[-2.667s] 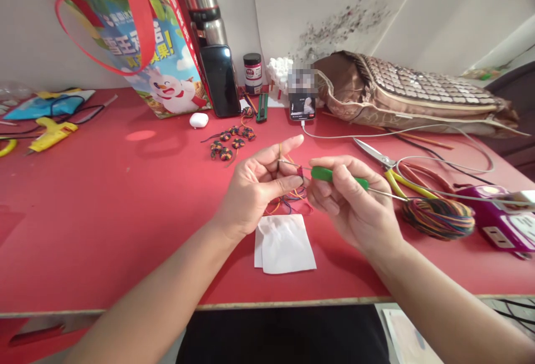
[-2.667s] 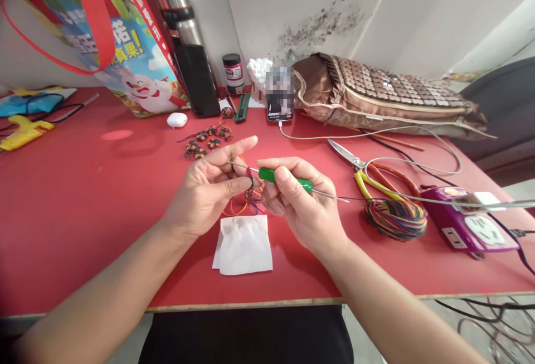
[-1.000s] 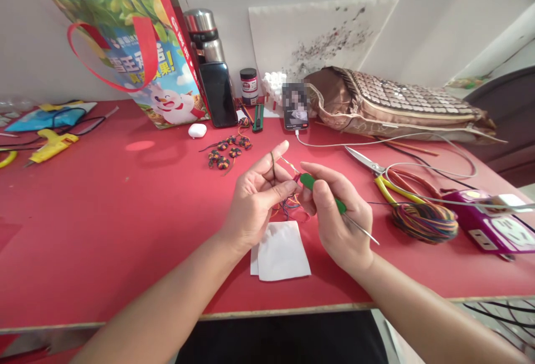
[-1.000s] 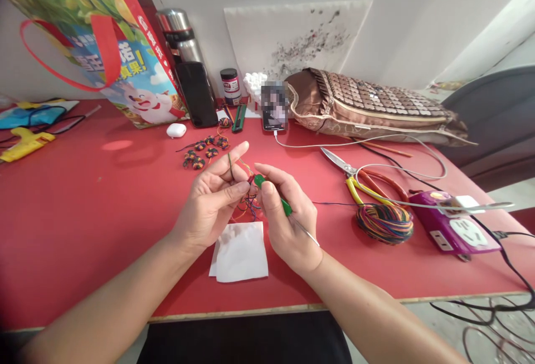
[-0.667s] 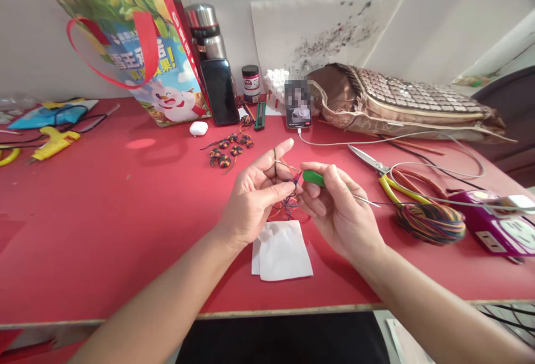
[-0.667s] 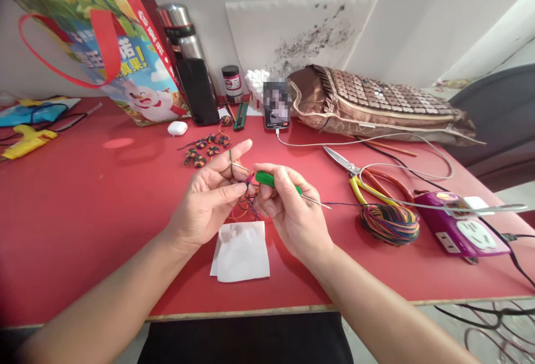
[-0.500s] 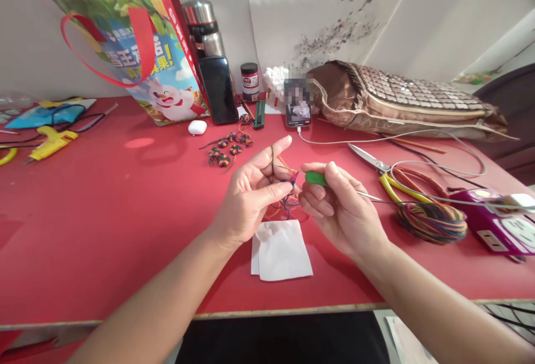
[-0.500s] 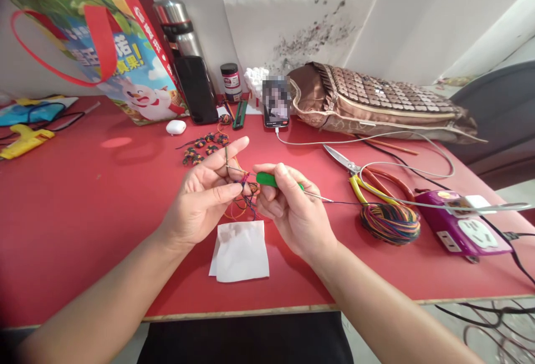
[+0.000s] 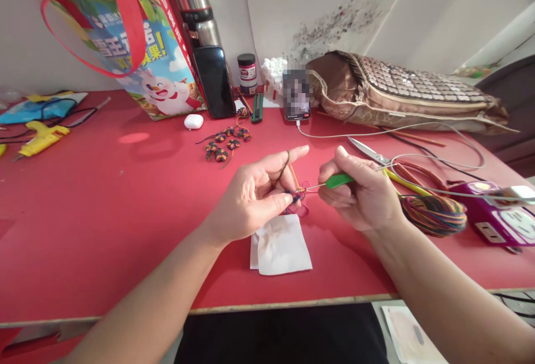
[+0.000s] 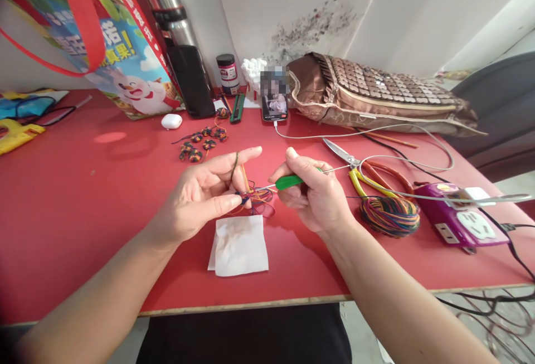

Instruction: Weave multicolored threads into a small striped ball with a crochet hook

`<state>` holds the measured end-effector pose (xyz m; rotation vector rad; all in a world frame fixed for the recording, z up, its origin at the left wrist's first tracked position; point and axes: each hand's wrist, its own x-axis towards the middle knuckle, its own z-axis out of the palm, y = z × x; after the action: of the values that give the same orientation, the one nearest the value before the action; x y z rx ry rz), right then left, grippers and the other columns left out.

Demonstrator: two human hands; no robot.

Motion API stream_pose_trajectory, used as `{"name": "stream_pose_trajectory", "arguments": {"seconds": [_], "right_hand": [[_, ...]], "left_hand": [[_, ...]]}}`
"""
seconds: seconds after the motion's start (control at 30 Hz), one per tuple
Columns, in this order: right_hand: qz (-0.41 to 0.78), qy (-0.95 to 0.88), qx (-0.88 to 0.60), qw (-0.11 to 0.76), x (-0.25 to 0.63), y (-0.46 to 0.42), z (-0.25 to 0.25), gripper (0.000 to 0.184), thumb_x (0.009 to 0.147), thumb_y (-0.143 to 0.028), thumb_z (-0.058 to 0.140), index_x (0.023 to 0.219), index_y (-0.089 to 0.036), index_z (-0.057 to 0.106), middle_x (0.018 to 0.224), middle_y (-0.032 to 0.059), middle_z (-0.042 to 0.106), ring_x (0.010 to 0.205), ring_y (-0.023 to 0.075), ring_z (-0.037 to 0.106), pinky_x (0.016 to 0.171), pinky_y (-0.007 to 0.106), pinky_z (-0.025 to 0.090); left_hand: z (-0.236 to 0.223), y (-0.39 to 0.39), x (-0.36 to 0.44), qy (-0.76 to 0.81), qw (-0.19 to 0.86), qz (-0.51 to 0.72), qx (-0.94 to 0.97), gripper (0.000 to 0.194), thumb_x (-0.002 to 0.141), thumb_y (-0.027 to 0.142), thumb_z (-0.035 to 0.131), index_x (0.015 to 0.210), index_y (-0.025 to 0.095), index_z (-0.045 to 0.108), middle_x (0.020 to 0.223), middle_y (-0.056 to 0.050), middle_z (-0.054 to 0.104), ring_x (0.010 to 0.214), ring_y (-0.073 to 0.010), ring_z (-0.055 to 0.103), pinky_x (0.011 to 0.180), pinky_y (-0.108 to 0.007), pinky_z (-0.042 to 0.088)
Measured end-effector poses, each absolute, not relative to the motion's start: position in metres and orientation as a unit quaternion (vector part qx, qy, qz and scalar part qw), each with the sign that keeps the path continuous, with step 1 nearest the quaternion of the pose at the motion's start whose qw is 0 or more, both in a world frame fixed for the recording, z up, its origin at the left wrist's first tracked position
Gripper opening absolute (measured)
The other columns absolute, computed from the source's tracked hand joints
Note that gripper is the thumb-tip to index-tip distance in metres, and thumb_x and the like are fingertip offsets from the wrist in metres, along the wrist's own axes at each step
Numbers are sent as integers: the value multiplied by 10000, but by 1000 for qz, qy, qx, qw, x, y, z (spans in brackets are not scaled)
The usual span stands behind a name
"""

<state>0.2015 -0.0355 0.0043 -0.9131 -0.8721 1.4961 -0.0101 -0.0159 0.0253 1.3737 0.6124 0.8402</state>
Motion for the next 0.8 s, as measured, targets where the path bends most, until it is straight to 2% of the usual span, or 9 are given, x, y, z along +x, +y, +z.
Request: {"name": "stream_pose_trajectory", "arguments": {"seconds": [0.2, 0.33, 0.6, 0.8], "right_hand": [[634, -383, -395, 544, 205, -35, 8, 537, 742, -637, 978, 624, -153, 778, 405, -77, 358, 370, 46, 236, 415, 238, 166], [613, -394, -401, 555, 206, -37, 8, 520, 756, -629, 969, 613, -164, 788, 408, -63, 379, 380, 56, 263, 431, 247, 154], [548, -419, -438, 577, 208, -40, 11, 539, 780, -651, 954, 620, -162, 793, 413, -36, 423, 394, 70, 290, 445, 272, 162], [490, -426, -461, 605, 203, -46, 11, 504, 798, -653, 949, 652, -188, 822, 469, 2, 534, 419, 90, 344, 424, 282, 198]], "left_hand": [[27, -17, -9, 269, 644, 341, 630, 560, 847, 139, 743, 1406, 164, 766, 813, 8, 687, 838, -171, 723, 835, -304, 575], [27, -18, -8, 276, 643, 331, 633, 620, 856, 156, 739, 1476, 161, 729, 806, 11, 669, 832, -170, 696, 849, -319, 571], [29, -19, -8, 322, 629, 330, 626, 749, 839, 178, 747, 1577, 99, 642, 820, 10, 604, 762, -148, 596, 685, -285, 502], [27, -21, -5, 354, 619, 344, 611, 743, 849, 148, 750, 1584, 125, 641, 800, 33, 617, 668, -110, 495, 646, -286, 443]]}}
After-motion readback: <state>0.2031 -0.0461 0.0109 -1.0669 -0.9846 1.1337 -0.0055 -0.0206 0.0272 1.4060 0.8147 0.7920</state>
